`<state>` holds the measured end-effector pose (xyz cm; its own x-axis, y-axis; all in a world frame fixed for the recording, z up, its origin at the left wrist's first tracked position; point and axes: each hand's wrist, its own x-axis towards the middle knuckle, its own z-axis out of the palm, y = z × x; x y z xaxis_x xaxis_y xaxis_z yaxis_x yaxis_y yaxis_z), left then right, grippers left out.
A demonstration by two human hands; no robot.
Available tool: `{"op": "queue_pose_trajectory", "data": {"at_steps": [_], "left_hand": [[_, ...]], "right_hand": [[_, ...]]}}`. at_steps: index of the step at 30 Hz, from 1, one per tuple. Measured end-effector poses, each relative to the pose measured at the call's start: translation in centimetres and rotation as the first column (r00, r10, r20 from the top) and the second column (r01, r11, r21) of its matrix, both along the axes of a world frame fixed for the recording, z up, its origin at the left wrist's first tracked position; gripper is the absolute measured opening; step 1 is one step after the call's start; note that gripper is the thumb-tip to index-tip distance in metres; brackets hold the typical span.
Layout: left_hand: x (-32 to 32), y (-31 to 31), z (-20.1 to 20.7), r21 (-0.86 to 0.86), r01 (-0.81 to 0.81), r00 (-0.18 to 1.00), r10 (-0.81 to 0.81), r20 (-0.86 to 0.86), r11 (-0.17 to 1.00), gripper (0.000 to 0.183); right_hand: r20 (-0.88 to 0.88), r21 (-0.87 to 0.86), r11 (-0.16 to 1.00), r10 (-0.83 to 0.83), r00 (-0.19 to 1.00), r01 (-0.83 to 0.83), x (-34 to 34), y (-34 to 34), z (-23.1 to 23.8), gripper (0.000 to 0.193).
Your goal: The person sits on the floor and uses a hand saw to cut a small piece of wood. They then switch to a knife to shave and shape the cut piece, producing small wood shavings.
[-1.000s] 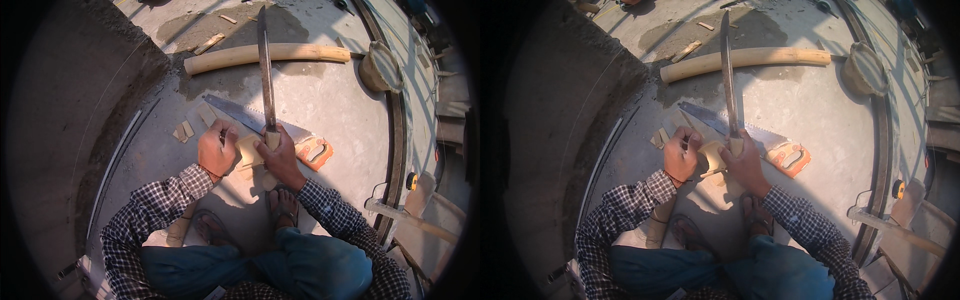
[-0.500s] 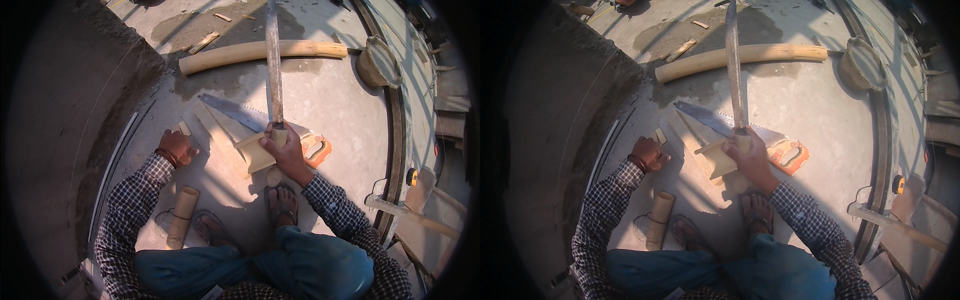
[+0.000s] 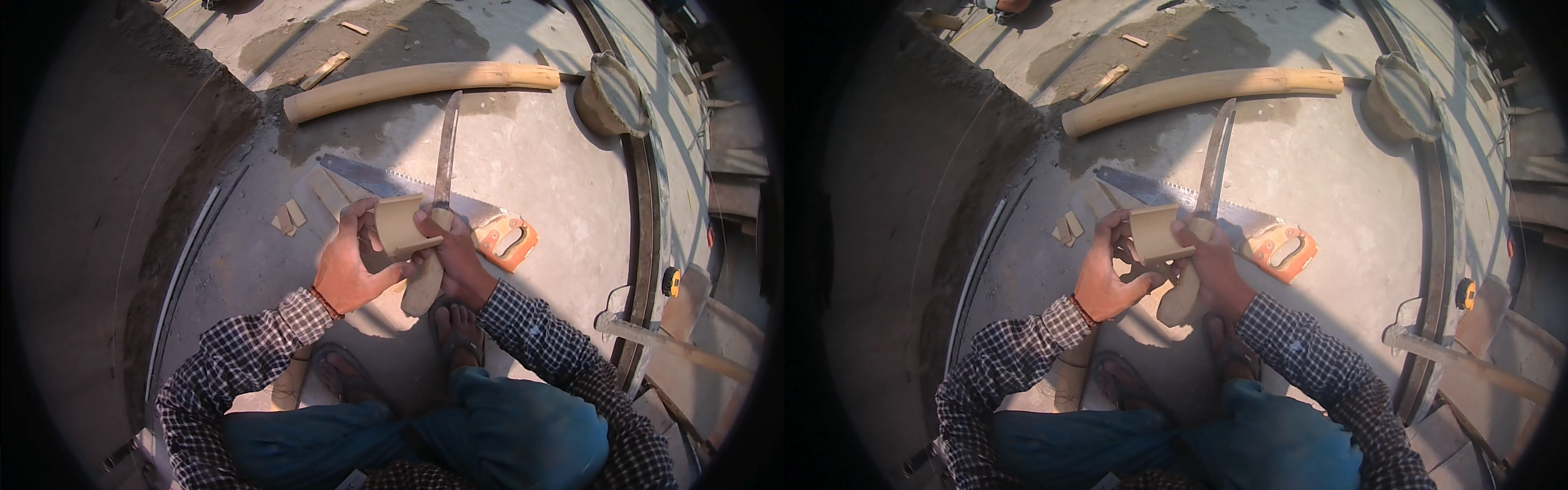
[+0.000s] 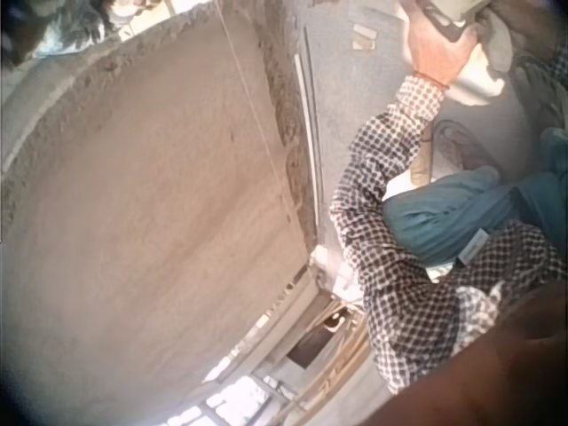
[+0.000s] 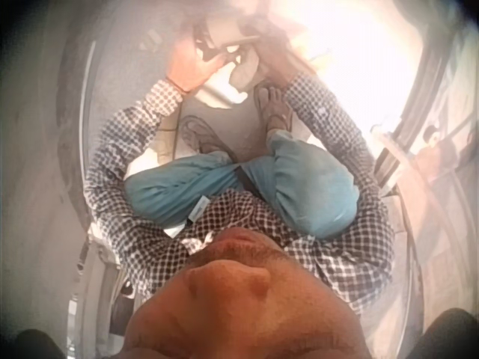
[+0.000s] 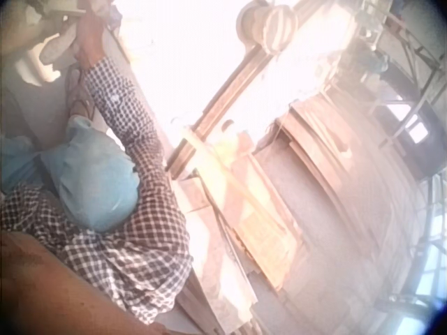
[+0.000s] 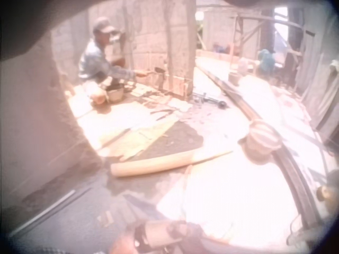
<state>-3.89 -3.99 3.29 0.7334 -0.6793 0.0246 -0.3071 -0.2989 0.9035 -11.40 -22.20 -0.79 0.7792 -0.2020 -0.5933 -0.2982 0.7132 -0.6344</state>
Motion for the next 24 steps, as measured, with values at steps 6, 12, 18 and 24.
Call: {"op": "queue_pose_trajectory", "data": {"at_steps": [6, 12, 18, 24], "left_hand": [[0.9, -0.1, -0.8, -0.081, -0.156, 0.972, 0.138, -0.19, 0.984, 0.073], [4.2, 2.1, -1.0, 0.296, -0.33, 0.943, 0.325, 0.067, 0.897, 0.072], [6.2, 4.2, -3.7, 0.496, -0.408, 0.872, 0.488, -0.037, 0.767, 0.082], [5.9, 4.3, -6.1, 0.409, -0.366, 0.928, 0.361, 0.094, 0.836, 0.086]], "right_hand": [[-0.029, -0.192, 0.97, 0.145, 0.989, -0.148, -0.2, 0.4, 1.0, 0.028], [-0.116, -0.535, 0.785, 0.298, 0.948, -0.312, -1.2, -0.1, 0.6, 0.027], [-0.203, -0.755, 0.477, 0.482, 0.853, -0.449, -3.0, -0.4, -1.1, 0.041], [-0.273, -0.846, 0.244, 0.566, 0.778, -0.474, -3.5, 0.0, 0.4, 0.036]]}}
